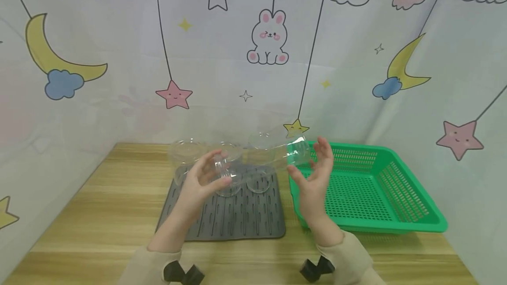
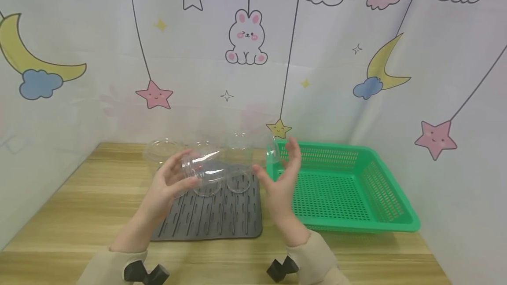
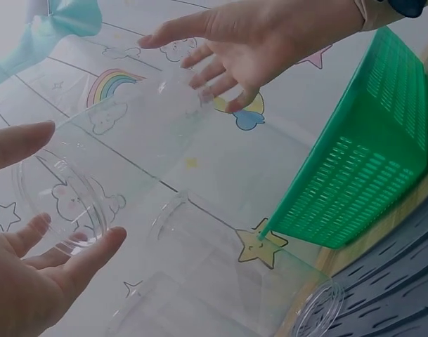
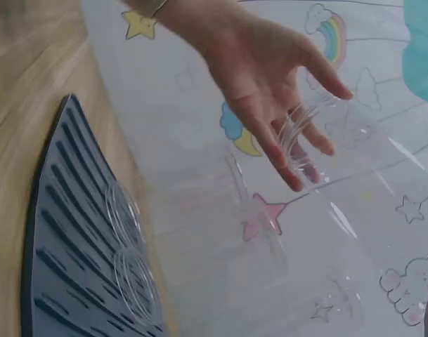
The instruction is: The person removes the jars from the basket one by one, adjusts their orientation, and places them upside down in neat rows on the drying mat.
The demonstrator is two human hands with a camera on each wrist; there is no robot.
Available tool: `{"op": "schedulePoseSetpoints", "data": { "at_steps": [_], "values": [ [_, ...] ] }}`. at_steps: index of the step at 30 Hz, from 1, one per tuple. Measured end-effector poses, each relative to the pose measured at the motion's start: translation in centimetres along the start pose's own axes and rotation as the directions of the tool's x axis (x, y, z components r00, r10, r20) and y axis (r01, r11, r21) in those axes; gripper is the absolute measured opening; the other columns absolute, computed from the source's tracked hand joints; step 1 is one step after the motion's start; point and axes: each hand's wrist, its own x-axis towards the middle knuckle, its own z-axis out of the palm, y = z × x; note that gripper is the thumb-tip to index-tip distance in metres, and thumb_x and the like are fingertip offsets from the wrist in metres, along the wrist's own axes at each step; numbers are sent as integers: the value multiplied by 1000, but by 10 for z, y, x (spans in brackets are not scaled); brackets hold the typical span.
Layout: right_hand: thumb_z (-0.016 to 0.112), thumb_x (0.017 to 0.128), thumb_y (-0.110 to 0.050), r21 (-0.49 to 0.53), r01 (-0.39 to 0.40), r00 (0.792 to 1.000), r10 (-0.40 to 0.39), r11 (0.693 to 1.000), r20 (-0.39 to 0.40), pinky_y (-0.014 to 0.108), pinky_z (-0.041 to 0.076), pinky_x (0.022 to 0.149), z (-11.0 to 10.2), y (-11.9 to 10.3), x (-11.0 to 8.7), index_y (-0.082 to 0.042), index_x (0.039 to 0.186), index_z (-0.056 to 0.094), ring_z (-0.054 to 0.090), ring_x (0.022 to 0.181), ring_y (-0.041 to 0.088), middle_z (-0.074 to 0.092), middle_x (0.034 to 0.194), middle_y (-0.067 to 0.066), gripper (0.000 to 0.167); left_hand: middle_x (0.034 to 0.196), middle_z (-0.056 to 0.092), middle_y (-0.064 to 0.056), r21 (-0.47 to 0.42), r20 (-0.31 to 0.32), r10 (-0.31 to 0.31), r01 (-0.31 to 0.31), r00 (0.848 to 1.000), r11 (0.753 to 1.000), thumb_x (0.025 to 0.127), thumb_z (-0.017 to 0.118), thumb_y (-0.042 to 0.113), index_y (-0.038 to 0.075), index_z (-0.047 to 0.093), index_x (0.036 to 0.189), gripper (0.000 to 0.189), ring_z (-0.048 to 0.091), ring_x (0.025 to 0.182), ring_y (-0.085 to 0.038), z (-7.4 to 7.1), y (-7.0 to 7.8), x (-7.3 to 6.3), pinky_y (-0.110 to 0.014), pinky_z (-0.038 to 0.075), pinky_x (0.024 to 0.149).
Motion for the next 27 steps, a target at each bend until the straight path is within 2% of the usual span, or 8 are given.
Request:
{"op": "schedulePoseSetpoints", "data": {
  "at_steps": [2, 4, 8, 11, 15, 18, 24, 27],
  "values": [
    [76, 84, -24, 133, -124, 992, 122, 983, 19, 48, 17, 121, -3, 1, 1, -7, 154, 12, 16, 148, 27, 18, 159, 9, 97, 151, 41, -16, -11, -10, 10, -10, 1000, 1000, 87, 64, 2, 7, 35, 147, 67, 44, 137, -36, 1, 0, -1, -54, 45, 107],
    [73, 87, -22, 238, -232, 973, 223, 943, 63, 53, 16, 123, -5, 2, 1, -9, 156, 4, 13, 151, 29, 11, 163, 10, 99, 151, 42, -15, -16, -20, 24, -24, 1000, 1000, 87, 63, 2, 7, 35, 147, 67, 45, 136, -35, 3, 0, -1, -53, 44, 107],
    [70, 89, -25, 336, -344, 939, 320, 877, 126, 53, 21, 122, -5, 4, -1, -10, 157, 0, 15, 151, 32, 8, 164, 14, 99, 150, 43, -13, -31, -34, 54, -55, 998, 998, 88, 60, 1, 6, 34, 147, 65, 50, 132, -28, 6, -3, -2, -46, 46, 106],
    [73, 87, -28, 395, -375, 927, 344, 839, 149, 43, 35, 118, -3, 4, -4, -8, 157, 3, 18, 150, 35, 11, 163, 17, 101, 148, 45, -13, -37, -38, 71, -73, 997, 997, 88, 58, 0, 5, 34, 147, 63, 54, 126, -16, 7, -6, -2, -39, 47, 105],
    [73, 86, -32, 487, -397, 918, 349, 778, 189, 34, 49, 106, -1, 8, -6, -4, 155, 4, 32, 145, 32, 24, 159, 17, 102, 146, 46, -12, -32, -27, 88, -89, 996, 996, 89, 58, 1, 5, 35, 146, 62, 55, 121, -6, 8, -10, -1, -46, 43, 108],
    [74, 86, -35, 530, -412, 910, 366, 741, 196, 36, 52, 103, 1, 9, -8, -2, 154, 8, 46, 135, 24, 35, 153, 13, 101, 146, 47, -13, -28, -11, 101, -102, 995, 994, 89, 58, 2, 4, 34, 147, 62, 55, 121, -5, 8, -13, 0, -50, 42, 109],
    [75, 85, -36, 555, -438, 895, 398, 707, 201, 38, 52, 103, 4, 9, -9, -9, 144, 35, 53, 127, 20, 43, 149, 8, 77, 145, 46, -15, -43, 29, 143, -142, 989, 989, 90, 56, 1, -2, 30, 146, 62, 56, 122, -9, 8, -18, 1, -34, 51, 101],
    [74, 86, -34, 563, -444, 893, 396, 697, 214, 38, 52, 102, 3, 10, -8, -12, 140, 39, 54, 127, 20, 50, 141, 3, 68, 145, 46, -12, -59, 54, 158, -155, 986, 986, 91, 55, 2, -4, 28, 147, 62, 55, 123, -11, 8, -20, 1, -42, 50, 102]
  ]
}}
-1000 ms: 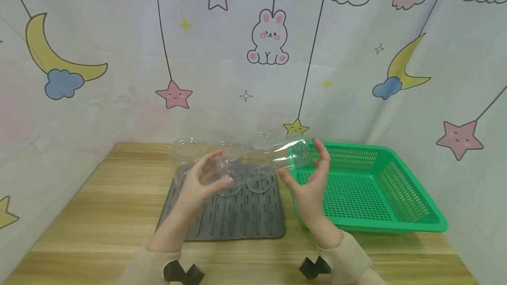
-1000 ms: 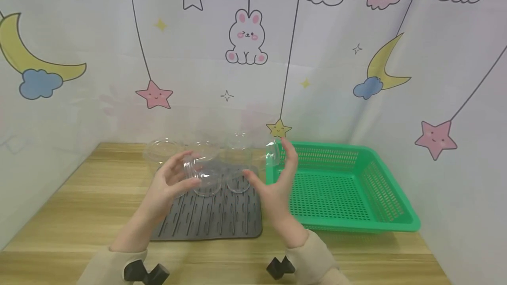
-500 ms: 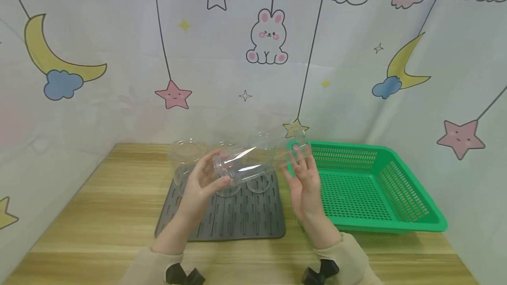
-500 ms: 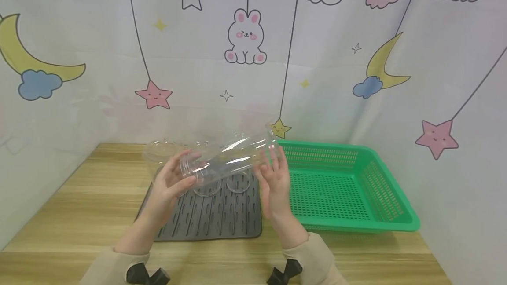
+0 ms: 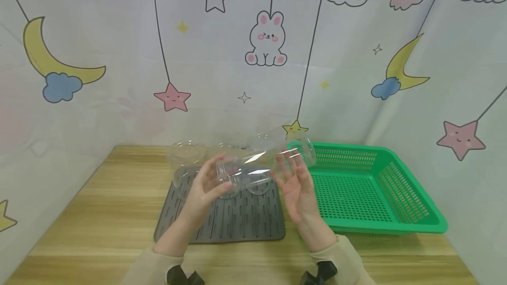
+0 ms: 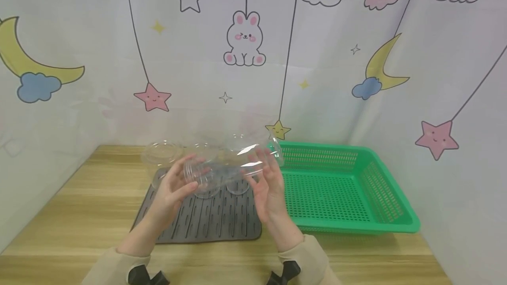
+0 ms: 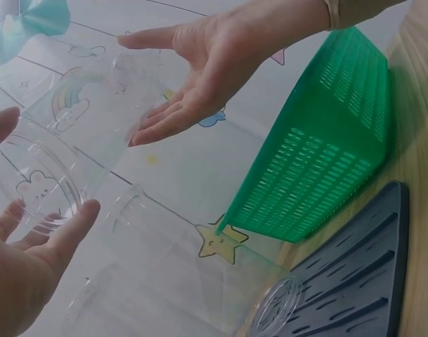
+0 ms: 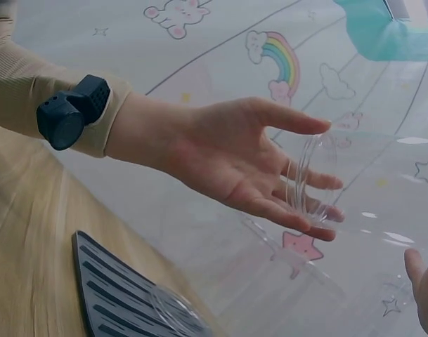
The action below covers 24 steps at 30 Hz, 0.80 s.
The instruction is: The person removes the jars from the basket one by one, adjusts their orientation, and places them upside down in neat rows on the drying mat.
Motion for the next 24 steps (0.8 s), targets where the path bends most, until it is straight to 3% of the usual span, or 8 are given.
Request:
{"op": "schedulePoseSetpoints", "data": {
  "at_steps": [4, 10, 15, 18, 22, 24],
  "values": [
    [73, 88, -32, 6, -3, 1000, 3, 1000, 10, 36, 54, 99, 1, 0, 0, -11, 143, 32, 55, 126, 19, 54, 137, 0, 72, 145, 45, -9, -21, 29, 19, -18, 999, 1000, 92, 55, 4, -4, 25, 147, 63, 53, 125, -13, -1, -3, -2, -52, 46, 104],
    [71, 88, -28, 10, 4, 1000, -4, 1000, -1, 36, 56, 94, 3, 0, -1, -16, 138, 39, 55, 125, 20, 52, 138, 1, 60, 146, 45, -6, -61, 51, 43, -40, 998, 997, 93, 54, 3, -4, 24, 147, 62, 54, 127, -12, -3, -8, -2, -34, 51, 100],
    [64, 90, -22, -7, 12, 1000, -12, 1000, -2, 36, 58, 92, 5, 1, 0, -19, 133, 45, 56, 121, 21, 48, 134, 2, 47, 148, 44, -3, -64, 70, 45, -40, 997, 997, 93, 53, 2, -1, 25, 148, 62, 51, 129, -8, -6, -10, -4, -43, 46, 106],
    [63, 90, -19, -2, 28, 999, -28, 1000, 20, 36, 58, 91, 5, 1, 0, -17, 131, 45, 56, 121, 21, 48, 129, 1, 45, 152, 40, -11, -29, 45, 17, -16, 999, 999, 91, 56, 2, -1, 26, 148, 65, 48, 130, -7, -8, -9, -6, -51, 39, 111],
    [66, 90, -19, 9, 47, 998, -48, 999, 47, 36, 58, 91, 5, 3, 0, -15, 133, 42, 57, 122, 21, 52, 132, 2, 50, 155, 32, -20, 7, -1, -37, 37, 999, 999, 87, 62, 3, 1, 27, 150, 72, 42, 136, -15, -12, -9, -7, -42, 39, 113],
    [67, 89, -18, 11, 51, 998, -51, 999, 48, 36, 59, 90, 6, 4, 0, -13, 135, 40, 57, 122, 21, 53, 135, 3, 54, 155, 33, -17, 15, -11, -42, 42, 999, 999, 87, 63, 4, 2, 28, 150, 72, 38, 140, -20, -14, -9, -7, -39, 39, 113]
  ]
}}
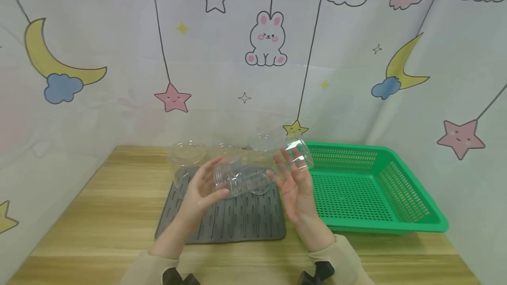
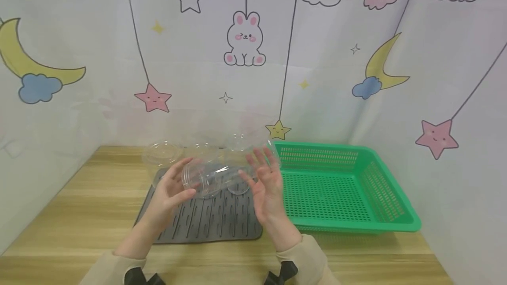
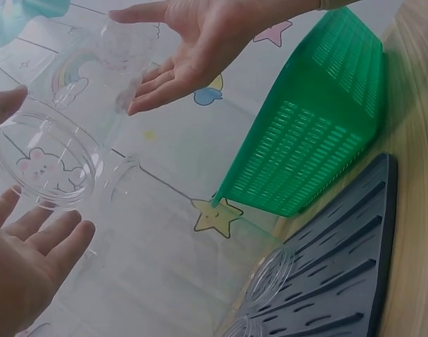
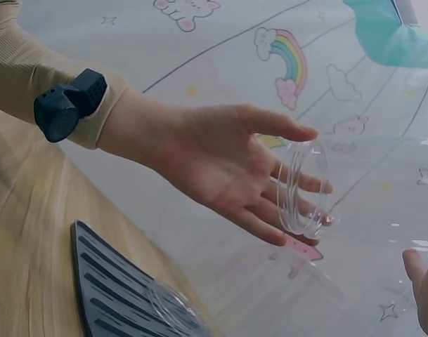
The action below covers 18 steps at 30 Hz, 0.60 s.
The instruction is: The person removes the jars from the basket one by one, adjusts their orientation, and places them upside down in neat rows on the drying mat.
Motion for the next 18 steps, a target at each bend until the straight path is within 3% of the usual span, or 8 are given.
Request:
{"op": "schedulePoseSetpoints", "data": {
  "at_steps": [5, 9, 13, 18],
  "values": [
    [72, 87, -22, -26, -1, 1000, 1, 1000, 8, 35, 58, 91, 2, 2, 1, -13, 138, 40, 57, 122, 21, 52, 139, 4, 61, 147, 47, 2, 48, -71, 33, -30, 997, 998, 93, 52, 4, 2, 36, 145, 55, 38, 140, -12, -5, 2, -4, -46, 33, 116],
    [77, 83, -26, -51, 12, 1000, -11, 999, 21, 35, 58, 91, 3, 5, 2, -15, 138, 42, 56, 122, 20, 54, 136, 3, 66, 135, 58, 5, 35, -169, 100, -95, 981, 995, 96, 47, 2, -3, 44, 136, 41, 51, 129, -7, -11, 4, -6, -26, 44, 108],
    [78, 82, -25, -81, 28, 999, -25, 996, 40, 36, 59, 90, 6, 8, 4, -16, 135, 46, 56, 122, 20, 57, 132, 0, 63, 123, 66, 4, -28, -291, 147, -162, 945, 986, 94, 48, -6, 2, 56, 124, 32, 60, 117, -10, -19, 5, -6, -20, 53, 93],
    [77, 83, -25, -188, 24, 998, -12, 982, 63, 35, 58, 92, 10, 16, 6, -19, 137, 49, 56, 125, 23, 58, 135, 0, 62, 110, 70, 7, -80, -443, 149, -204, 884, 976, 91, 45, -12, 11, 63, 108, 34, 63, 106, -9, -33, 6, -8, -19, 55, 86]
  ]
}}
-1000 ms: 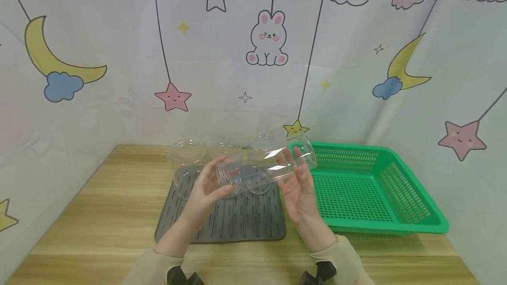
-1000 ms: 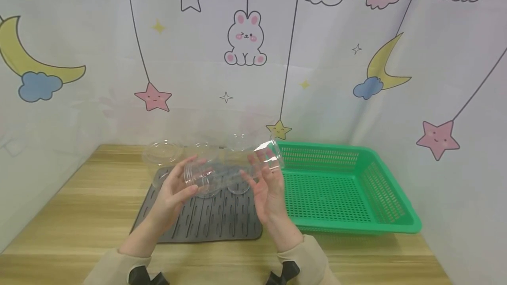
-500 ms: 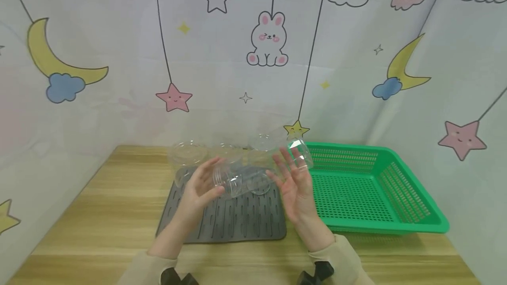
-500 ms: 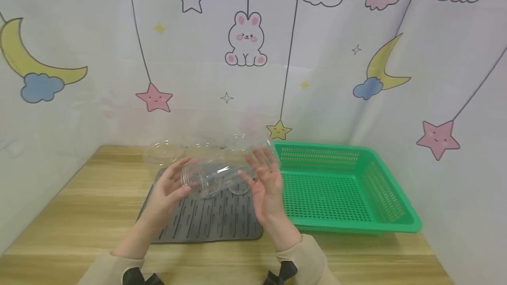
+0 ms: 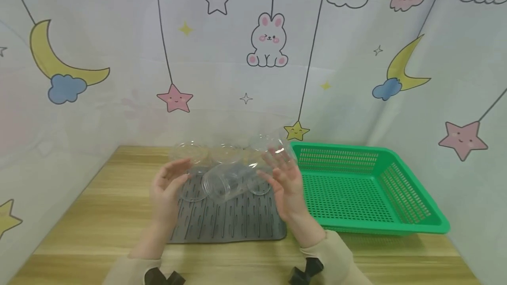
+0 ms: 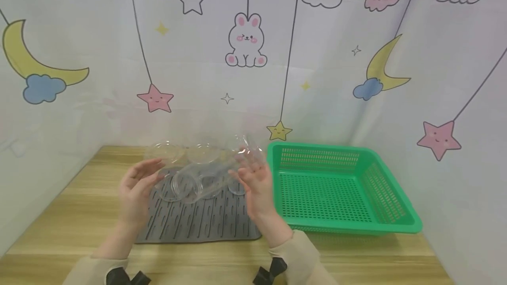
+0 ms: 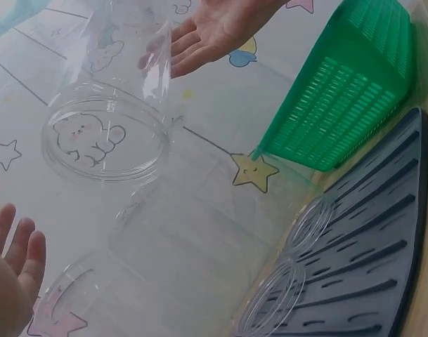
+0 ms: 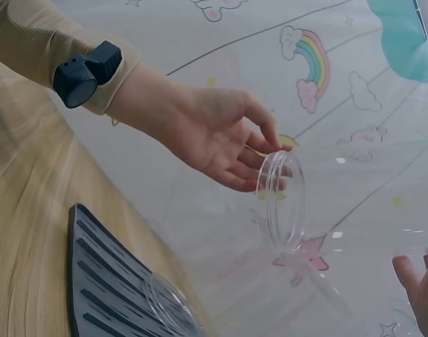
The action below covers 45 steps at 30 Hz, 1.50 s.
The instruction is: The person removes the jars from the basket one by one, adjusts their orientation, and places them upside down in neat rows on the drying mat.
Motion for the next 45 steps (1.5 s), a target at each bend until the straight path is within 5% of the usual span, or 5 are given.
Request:
{"op": "schedulePoseSetpoints", "data": {
  "at_steps": [17, 22, 27, 37, 45],
  "values": [
    [87, 69, -40, -232, -90, 987, 118, 969, 110, 26, 57, 91, 42, 32, 0, -1, 145, 40, 57, 120, 15, 55, 132, 2, 98, 88, 69, 15, 48, -379, -216, 252, 900, 967, 88, 49, -15, 9, 65, 96, 30, 64, 90, -1, -60, -23, 8, -9, 52, 80],
    [87, 68, -41, -296, -101, 971, 160, 950, 180, 25, 57, 90, 54, 46, -4, -4, 147, 39, 60, 114, 13, 51, 141, 16, 98, 108, 63, 17, 199, -308, -343, 413, 887, 889, 94, 49, -7, 2, 54, 127, 35, 59, 102, 4, -78, -32, 9, -8, 48, 94],
    [86, 73, -33, -381, -120, 957, 209, 917, 201, 30, 55, 97, 63, 58, -5, -12, 145, 44, 56, 123, 17, 51, 144, 12, 86, 153, 40, -8, 332, -170, -475, 504, 863, 797, 98, 45, 1, 2, 30, 150, 54, 43, 138, -17, -92, -38, 11, -33, 28, 121],
    [85, 74, -31, -524, -101, 949, 239, 846, 203, 34, 50, 105, 68, 77, -8, -18, 145, 45, 50, 133, 21, 53, 143, 2, 82, 162, 20, -16, 333, -37, -564, 542, 825, 772, 100, 43, 2, 3, 12, 155, 63, 22, 149, -32, -113, -54, 8, -45, 14, 125],
    [82, 77, -10, -585, -89, 942, 258, 806, 213, 30, 50, 103, 74, 90, -10, -18, 145, 46, 49, 134, 24, 52, 145, 2, 77, 160, 21, -21, 338, -3, -571, 538, 821, 772, 98, 48, 0, -1, 12, 155, 68, 25, 148, -33, -116, -71, 7, -29, 30, 118]
  ]
}}
